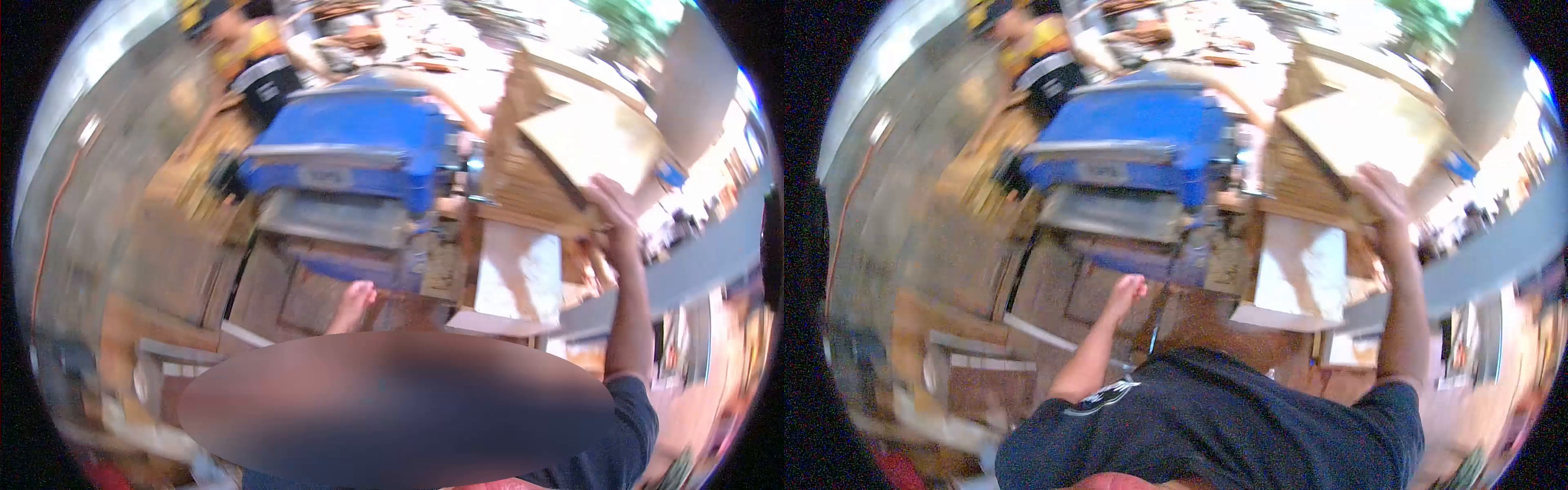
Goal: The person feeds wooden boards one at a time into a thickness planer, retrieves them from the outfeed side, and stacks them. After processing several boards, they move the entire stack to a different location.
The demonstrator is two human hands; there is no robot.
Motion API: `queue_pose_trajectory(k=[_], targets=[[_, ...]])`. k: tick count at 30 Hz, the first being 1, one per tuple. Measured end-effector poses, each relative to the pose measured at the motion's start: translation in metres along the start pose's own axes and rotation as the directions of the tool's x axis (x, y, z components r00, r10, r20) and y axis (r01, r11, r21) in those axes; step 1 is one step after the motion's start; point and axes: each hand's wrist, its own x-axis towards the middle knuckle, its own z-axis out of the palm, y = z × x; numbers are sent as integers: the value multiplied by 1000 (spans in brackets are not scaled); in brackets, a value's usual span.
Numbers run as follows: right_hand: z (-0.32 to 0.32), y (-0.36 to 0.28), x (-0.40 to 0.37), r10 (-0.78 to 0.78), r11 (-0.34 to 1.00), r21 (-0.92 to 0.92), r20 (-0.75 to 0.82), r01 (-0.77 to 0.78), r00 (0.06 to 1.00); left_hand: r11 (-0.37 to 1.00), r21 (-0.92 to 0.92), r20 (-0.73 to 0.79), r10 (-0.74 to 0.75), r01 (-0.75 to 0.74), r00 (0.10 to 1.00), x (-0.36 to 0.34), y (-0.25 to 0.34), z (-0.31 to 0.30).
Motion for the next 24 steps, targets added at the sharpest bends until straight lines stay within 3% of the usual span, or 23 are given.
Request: queue_pose_trajectory(k=[2,4,6,8,10,11,15,16,17,18,19,20,21,23,24], targets=[[-11,-13,-16,-119,992,-30,17,119,993,980,-188,116,-49,70,992,40,107,48],[-12,-25,-39,-96,994,-50,51,99,994,923,-383,388,139,22,911,64,202,90],[-11,-31,-58,-129,991,-36,74,132,989,894,-428,635,197,129,747,97,266,124],[-8,-31,-75,-169,985,-8,40,170,985,932,-321,769,150,172,622,112,322,169],[-10,-32,-88,-197,980,2,39,197,980,940,-228,821,46,252,569,120,352,217],[-3,-33,-94,-195,981,20,12,195,981,976,-85,842,-39,203,539,119,364,230],[0,-34,-123,-165,983,-56,133,174,977,988,30,795,-117,154,596,117,349,270],[14,-33,-137,159,987,9,-117,-159,980,993,-45,772,-33,106,635,112,335,270],[29,-26,-149,472,881,148,-327,-449,819,992,-118,742,54,51,668,106,323,268],[39,-9,-169,684,720,410,-279,-560,674,995,-91,719,36,42,694,95,311,264],[56,13,-196,870,329,813,-64,-480,489,991,-131,682,108,-25,724,81,294,259],[73,28,-217,901,-169,955,250,-242,355,982,-164,641,177,-92,747,69,275,255],[90,28,-218,902,-188,952,264,-240,341,980,-170,628,187,-102,755,61,256,249],[124,15,-204,639,-615,783,565,-95,522,972,-156,591,233,-175,772,34,217,234],[130,10,-202,634,-626,774,576,-95,516,975,-143,594,220,-167,774,27,201,224]])
